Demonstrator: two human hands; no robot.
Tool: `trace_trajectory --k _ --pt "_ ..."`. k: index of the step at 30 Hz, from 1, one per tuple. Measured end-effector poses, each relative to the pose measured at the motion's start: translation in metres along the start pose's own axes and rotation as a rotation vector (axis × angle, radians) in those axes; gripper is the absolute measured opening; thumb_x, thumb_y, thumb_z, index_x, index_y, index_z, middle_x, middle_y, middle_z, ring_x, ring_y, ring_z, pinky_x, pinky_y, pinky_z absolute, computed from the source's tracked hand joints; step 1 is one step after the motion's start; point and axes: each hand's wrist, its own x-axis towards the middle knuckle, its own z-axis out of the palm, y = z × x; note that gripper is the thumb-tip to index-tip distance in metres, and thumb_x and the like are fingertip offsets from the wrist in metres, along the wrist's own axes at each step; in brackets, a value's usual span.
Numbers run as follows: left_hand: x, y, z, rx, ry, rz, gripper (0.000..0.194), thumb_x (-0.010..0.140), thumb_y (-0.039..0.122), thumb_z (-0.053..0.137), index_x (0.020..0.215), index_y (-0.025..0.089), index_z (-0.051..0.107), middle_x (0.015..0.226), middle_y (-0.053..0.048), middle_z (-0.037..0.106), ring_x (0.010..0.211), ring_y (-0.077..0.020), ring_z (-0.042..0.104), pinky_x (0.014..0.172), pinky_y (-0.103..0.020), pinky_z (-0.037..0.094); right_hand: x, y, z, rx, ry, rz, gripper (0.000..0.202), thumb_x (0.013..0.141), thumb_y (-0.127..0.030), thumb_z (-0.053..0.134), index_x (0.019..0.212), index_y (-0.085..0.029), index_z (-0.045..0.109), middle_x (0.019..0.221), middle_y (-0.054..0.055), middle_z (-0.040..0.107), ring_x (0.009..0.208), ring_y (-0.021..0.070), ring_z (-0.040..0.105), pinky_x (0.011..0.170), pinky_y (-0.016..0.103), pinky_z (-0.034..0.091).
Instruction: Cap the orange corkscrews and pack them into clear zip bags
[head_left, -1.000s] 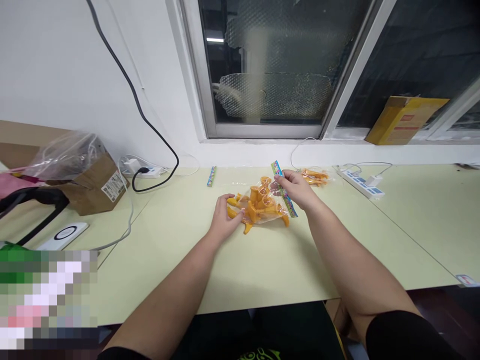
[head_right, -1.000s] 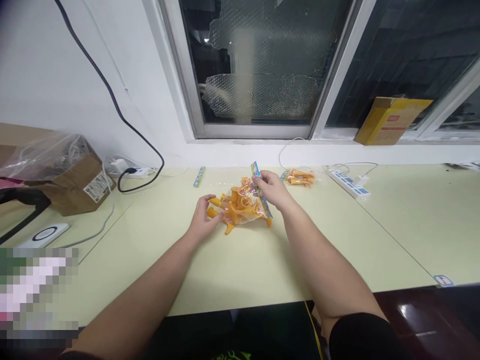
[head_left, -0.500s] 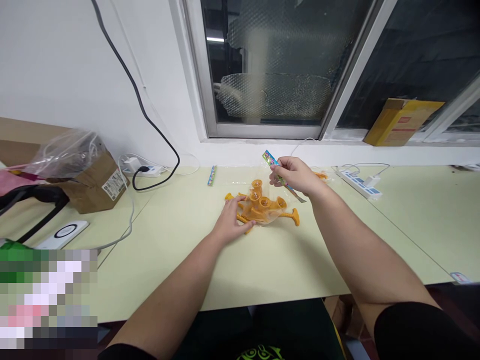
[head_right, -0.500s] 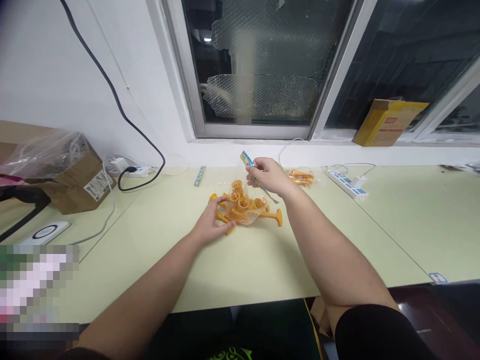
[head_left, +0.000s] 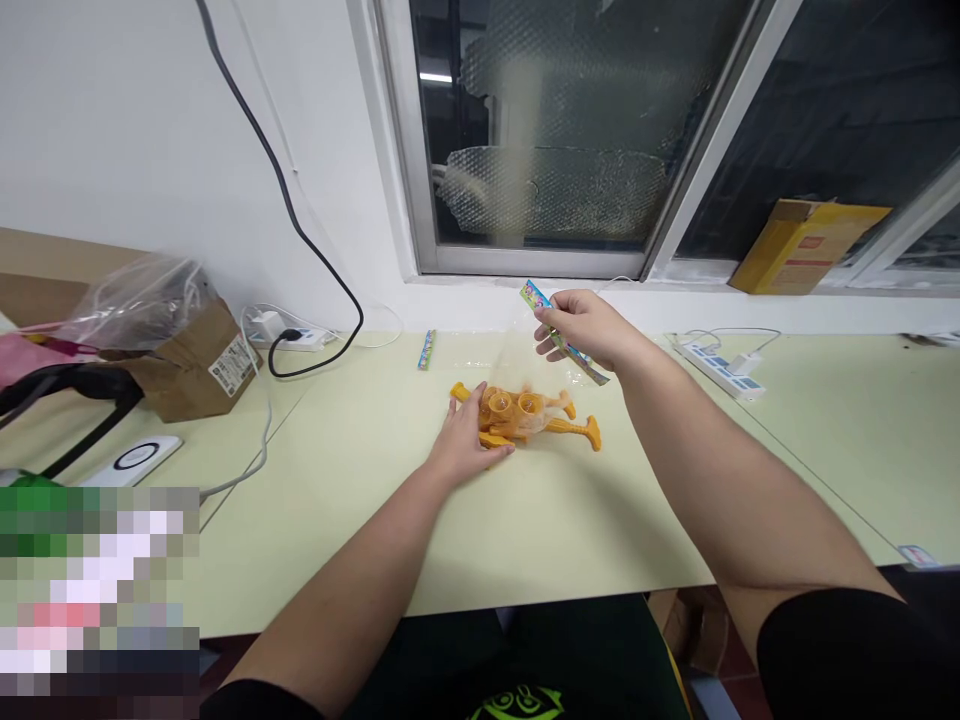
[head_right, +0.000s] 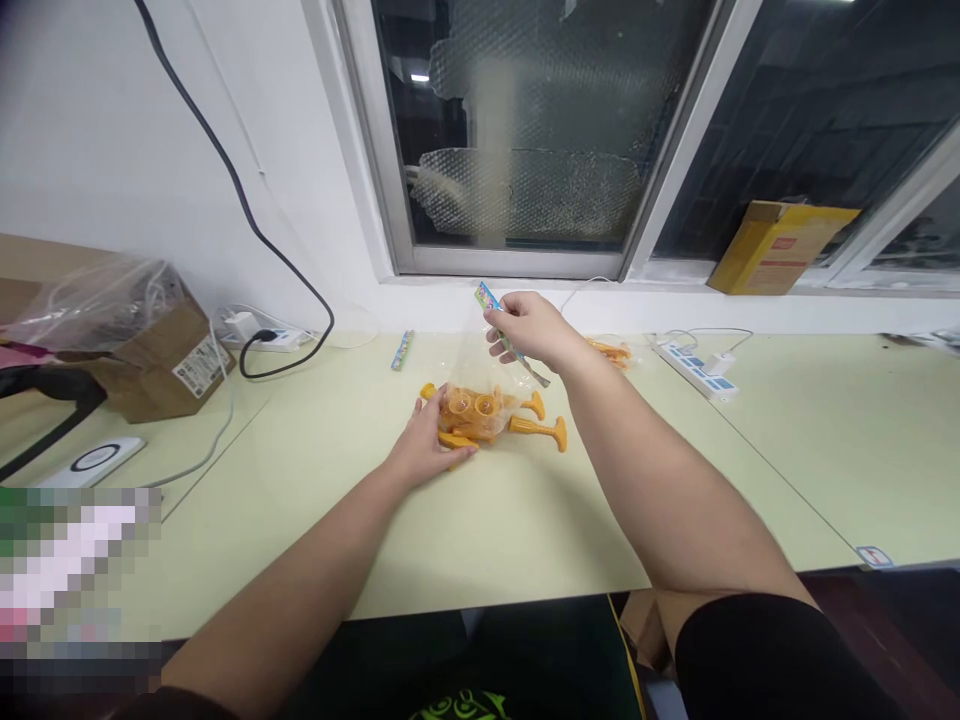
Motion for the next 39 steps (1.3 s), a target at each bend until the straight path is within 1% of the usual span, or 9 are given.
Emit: trace_trajectory --k 3,7,15,22,26,29,31,34,39 --pt "-0.001 0.003 -0.002 0.006 0.01 -0.046 0.119 0.076 0.052 0.084 0.166 0.025 0.012 0.156 -0.017 0.052 0.15 -0.0369 0.044 0.132 -0.062 0.003 -0.002 -0.006 -0.008 0.031 0.02 -0.004 0.031 0.098 -0.036 0.071 0.078 -0.019 0.056 0.074 0.005 0.072 0.062 0.0179 0.073 0.053 0.028 0.061" --pt "-0.001 0.003 -0.005 -0.003 0.018 -0.087 0.117 0.074 0.055 0.085 0.165 0.026 0.017 0.154 -0.018 0.053 0.148 -0.0373 0.046 0.13 -0.065 0.007 -0.011 -0.019 -0.025 0.117 0.067 -0.098 0.033 0.092 -0.044 0.078 0.084 -0.021 0.056 0.075 0.004 0.071 0.065 0.018 0.073 0.057 0.028 0.062" --pt "-0.006 0.007 -0.007 -0.018 -0.004 -0.004 0.087 0.083 0.065 0.074 0.156 0.035 0.037 0.155 -0.014 0.049 0.145 -0.0396 0.048 0.124 -0.077 0.005 -0.023 -0.017 -0.049 0.196 0.129 -0.095 0.028 0.089 -0.041 0.08 0.086 -0.022 0.061 0.076 0.004 0.071 0.068 0.0207 0.074 0.059 0.032 0.062" --pt "-0.008 0.014 -0.01 0.036 -0.025 0.064 0.05 0.088 0.054 0.072 0.134 0.035 0.063 0.166 -0.009 0.036 0.155 -0.0388 0.035 0.126 -0.074 0.003 -0.044 0.017 -0.074 0.22 0.242 -0.091 0.032 0.082 -0.046 0.084 0.083 -0.021 0.065 0.077 0.005 0.073 0.063 0.0206 0.074 0.054 0.031 0.061" --pt "-0.007 0.01 -0.01 0.055 -0.052 0.192 0.027 0.092 0.039 0.068 0.117 0.031 0.072 0.162 -0.006 0.046 0.154 -0.0343 0.039 0.129 -0.067 0.012 -0.053 0.05 -0.092 0.228 0.295 -0.055 0.032 0.081 -0.045 0.085 0.08 -0.02 0.066 0.075 0.005 0.072 0.062 0.0195 0.073 0.056 0.032 0.063" --pt "-0.007 0.01 -0.009 0.094 -0.077 0.228 0.016 0.09 0.036 0.068 0.104 0.03 0.075 0.157 -0.004 0.055 0.154 -0.0342 0.038 0.13 -0.068 0.008 -0.059 0.078 -0.101 0.229 0.325 -0.002 0.033 0.079 -0.045 0.085 0.078 -0.02 0.065 0.076 0.005 0.072 0.063 0.021 0.074 0.057 0.034 0.064" --pt "-0.008 0.012 -0.01 0.114 -0.104 0.233 0.015 0.087 0.037 0.071 0.099 0.03 0.075 0.158 -0.003 0.054 0.156 -0.0359 0.036 0.13 -0.069 0.005 -0.065 0.094 -0.105 0.228 0.353 0.039 0.032 0.078 -0.045 0.085 0.077 -0.02 0.065 0.076 0.006 0.071 0.063 0.0209 0.072 0.058 0.035 0.063" --pt "-0.01 0.018 -0.011 0.125 -0.155 0.242 0.027 0.078 0.039 0.078 0.104 0.031 0.075 0.161 -0.002 0.05 0.157 -0.0392 0.032 0.129 -0.071 0.0 -0.079 0.109 -0.115 0.272 0.42 0.056 0.023 0.081 -0.04 0.082 0.079 -0.022 0.067 0.077 0.007 0.07 0.067 0.0211 0.072 0.064 0.035 0.063" --pt "-0.012 0.026 -0.009 0.164 -0.206 0.256 0.037 0.077 0.039 0.079 0.114 0.035 0.075 0.162 -0.003 0.049 0.158 -0.0404 0.029 0.126 -0.073 -0.01 -0.104 0.112 -0.14 0.339 0.55 -0.027 0.018 0.09 -0.038 0.067 0.079 -0.024 0.067 0.084 0.013 0.066 0.074 0.0219 0.071 0.073 0.037 0.058"
